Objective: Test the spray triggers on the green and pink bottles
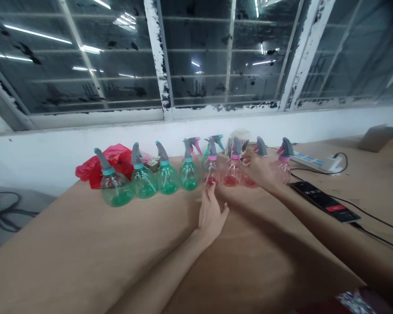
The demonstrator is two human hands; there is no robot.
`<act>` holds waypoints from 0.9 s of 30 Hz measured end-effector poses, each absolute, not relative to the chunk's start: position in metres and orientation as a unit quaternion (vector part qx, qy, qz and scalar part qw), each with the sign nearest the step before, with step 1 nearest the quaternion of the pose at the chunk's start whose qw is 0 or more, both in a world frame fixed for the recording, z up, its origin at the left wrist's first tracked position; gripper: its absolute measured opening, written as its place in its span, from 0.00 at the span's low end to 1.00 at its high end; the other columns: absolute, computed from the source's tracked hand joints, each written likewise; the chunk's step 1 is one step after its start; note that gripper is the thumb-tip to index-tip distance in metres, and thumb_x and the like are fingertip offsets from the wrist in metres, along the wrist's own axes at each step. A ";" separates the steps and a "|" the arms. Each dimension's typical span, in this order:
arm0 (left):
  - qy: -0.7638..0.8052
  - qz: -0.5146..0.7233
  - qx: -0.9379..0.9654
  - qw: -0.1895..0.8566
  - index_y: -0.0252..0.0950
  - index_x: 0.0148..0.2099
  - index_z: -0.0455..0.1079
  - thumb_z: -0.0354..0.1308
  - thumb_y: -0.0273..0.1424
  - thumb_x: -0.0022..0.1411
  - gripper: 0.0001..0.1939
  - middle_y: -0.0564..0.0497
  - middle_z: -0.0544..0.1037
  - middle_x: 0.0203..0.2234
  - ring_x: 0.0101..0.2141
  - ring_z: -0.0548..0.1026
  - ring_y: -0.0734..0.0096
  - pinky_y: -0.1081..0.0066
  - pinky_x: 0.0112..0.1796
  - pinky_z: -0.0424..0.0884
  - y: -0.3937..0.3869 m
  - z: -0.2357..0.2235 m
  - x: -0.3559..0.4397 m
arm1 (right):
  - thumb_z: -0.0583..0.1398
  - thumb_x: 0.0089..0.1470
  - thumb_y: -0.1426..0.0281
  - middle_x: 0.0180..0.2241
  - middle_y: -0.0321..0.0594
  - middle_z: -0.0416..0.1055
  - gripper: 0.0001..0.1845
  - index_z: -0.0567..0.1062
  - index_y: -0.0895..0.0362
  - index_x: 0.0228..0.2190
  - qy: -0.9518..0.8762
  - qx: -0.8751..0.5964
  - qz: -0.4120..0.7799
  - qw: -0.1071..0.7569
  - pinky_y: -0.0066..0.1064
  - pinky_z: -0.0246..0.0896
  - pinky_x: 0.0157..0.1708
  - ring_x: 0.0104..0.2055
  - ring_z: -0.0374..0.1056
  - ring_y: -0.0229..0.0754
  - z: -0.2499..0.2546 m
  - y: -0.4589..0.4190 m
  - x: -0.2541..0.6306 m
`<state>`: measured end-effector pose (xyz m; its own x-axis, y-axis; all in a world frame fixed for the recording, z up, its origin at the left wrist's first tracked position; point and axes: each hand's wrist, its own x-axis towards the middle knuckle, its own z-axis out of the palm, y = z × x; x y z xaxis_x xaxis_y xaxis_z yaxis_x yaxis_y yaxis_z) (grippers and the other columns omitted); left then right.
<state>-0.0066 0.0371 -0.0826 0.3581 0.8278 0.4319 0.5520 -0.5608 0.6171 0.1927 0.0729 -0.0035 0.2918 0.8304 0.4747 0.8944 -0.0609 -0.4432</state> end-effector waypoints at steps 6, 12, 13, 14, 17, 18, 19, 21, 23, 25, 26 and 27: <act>0.428 0.369 0.803 0.191 0.34 0.63 0.43 0.52 0.27 0.59 0.33 0.37 0.60 0.54 0.54 0.64 0.52 0.53 0.51 0.64 0.037 -0.083 -0.007 | 0.58 0.52 0.52 0.39 0.56 0.76 0.27 0.72 0.63 0.43 -0.586 -0.736 -0.040 0.337 0.36 0.62 0.35 0.41 0.73 0.56 -0.006 0.096 0.191; 0.436 0.361 0.801 0.191 0.34 0.62 0.46 0.52 0.27 0.59 0.31 0.38 0.62 0.53 0.53 0.65 0.54 0.55 0.49 0.65 0.035 -0.080 -0.007 | 0.55 0.54 0.51 0.31 0.53 0.77 0.26 0.75 0.62 0.35 -0.597 -0.730 -0.022 0.332 0.34 0.61 0.32 0.36 0.74 0.55 -0.008 0.101 0.189; 0.435 0.367 0.799 0.195 0.34 0.62 0.47 0.52 0.27 0.59 0.30 0.38 0.63 0.52 0.52 0.66 0.55 0.55 0.49 0.66 0.036 -0.080 -0.007 | 0.55 0.54 0.50 0.31 0.54 0.77 0.26 0.75 0.62 0.35 -0.601 -0.727 -0.023 0.333 0.35 0.61 0.32 0.35 0.74 0.55 -0.009 0.099 0.190; 0.429 0.377 0.796 0.198 0.35 0.61 0.49 0.52 0.27 0.59 0.28 0.40 0.66 0.50 0.51 0.68 0.57 0.55 0.49 0.66 0.036 -0.080 -0.007 | 0.55 0.53 0.50 0.31 0.54 0.77 0.27 0.74 0.62 0.36 -0.606 -0.722 -0.025 0.334 0.35 0.61 0.33 0.36 0.73 0.55 -0.010 0.095 0.191; 0.400 0.417 0.792 0.195 0.37 0.58 0.52 0.52 0.29 0.60 0.25 0.45 0.71 0.44 0.47 0.70 0.61 0.54 0.50 0.64 0.036 -0.080 -0.007 | 0.56 0.52 0.50 0.35 0.54 0.76 0.26 0.73 0.61 0.37 -0.635 -0.694 -0.029 0.339 0.37 0.62 0.36 0.38 0.73 0.55 -0.014 0.078 0.193; 0.393 0.423 0.794 0.188 0.38 0.58 0.52 0.53 0.30 0.60 0.25 0.46 0.71 0.43 0.47 0.70 0.61 0.53 0.51 0.63 0.036 -0.080 -0.007 | 0.57 0.52 0.51 0.37 0.53 0.76 0.25 0.73 0.61 0.39 -0.648 -0.680 -0.028 0.342 0.37 0.63 0.38 0.40 0.72 0.54 -0.016 0.070 0.192; 0.390 0.423 0.798 0.180 0.38 0.59 0.52 0.54 0.32 0.59 0.26 0.46 0.71 0.44 0.48 0.69 0.60 0.53 0.51 0.63 0.035 -0.079 -0.007 | 0.57 0.53 0.52 0.39 0.50 0.76 0.24 0.72 0.59 0.40 -0.663 -0.663 -0.025 0.347 0.37 0.63 0.38 0.41 0.72 0.53 -0.017 0.061 0.192; 0.390 0.410 0.807 0.167 0.37 0.60 0.51 0.57 0.36 0.57 0.31 0.43 0.68 0.49 0.51 0.67 0.57 0.52 0.52 0.62 0.033 -0.077 -0.007 | 0.56 0.54 0.53 0.41 0.44 0.75 0.23 0.71 0.57 0.43 -0.692 -0.625 -0.009 0.361 0.36 0.65 0.38 0.39 0.72 0.49 -0.020 0.042 0.189; 0.390 0.392 0.816 0.170 0.35 0.62 0.49 0.58 0.39 0.55 0.36 0.39 0.64 0.53 0.54 0.64 0.53 0.51 0.53 0.61 0.029 -0.074 -0.007 | 0.55 0.54 0.54 0.34 0.41 0.76 0.21 0.72 0.57 0.41 -0.727 -0.574 0.040 0.376 0.37 0.66 0.34 0.32 0.72 0.47 -0.022 0.023 0.185; 0.384 0.378 0.821 0.188 0.33 0.63 0.47 0.59 0.40 0.53 0.40 0.36 0.62 0.56 0.56 0.62 0.50 0.50 0.54 0.61 0.025 -0.071 -0.007 | 0.56 0.54 0.55 0.31 0.40 0.76 0.19 0.74 0.57 0.37 -0.755 -0.534 0.075 0.373 0.38 0.66 0.35 0.31 0.71 0.47 -0.022 0.007 0.182; 0.378 0.374 0.823 0.200 0.33 0.63 0.47 0.60 0.40 0.52 0.41 0.36 0.62 0.57 0.57 0.62 0.49 0.49 0.54 0.61 0.024 -0.070 -0.007 | 0.56 0.54 0.55 0.30 0.40 0.76 0.18 0.74 0.57 0.36 -0.767 -0.519 0.088 0.368 0.39 0.66 0.35 0.32 0.71 0.47 -0.022 0.001 0.181; 0.369 0.368 0.826 0.216 0.33 0.63 0.47 0.61 0.40 0.50 0.42 0.36 0.62 0.57 0.57 0.62 0.49 0.49 0.54 0.62 0.022 -0.069 -0.006 | 0.57 0.54 0.56 0.30 0.40 0.76 0.17 0.75 0.56 0.35 -0.777 -0.504 0.098 0.364 0.39 0.66 0.36 0.34 0.72 0.48 -0.021 -0.004 0.181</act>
<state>-0.0064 0.0220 -0.0687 0.4576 0.7676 0.4487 0.4498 -0.6351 0.6279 0.1805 -0.0038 -0.0212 -0.2264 0.8551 0.4664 0.7118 0.4721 -0.5201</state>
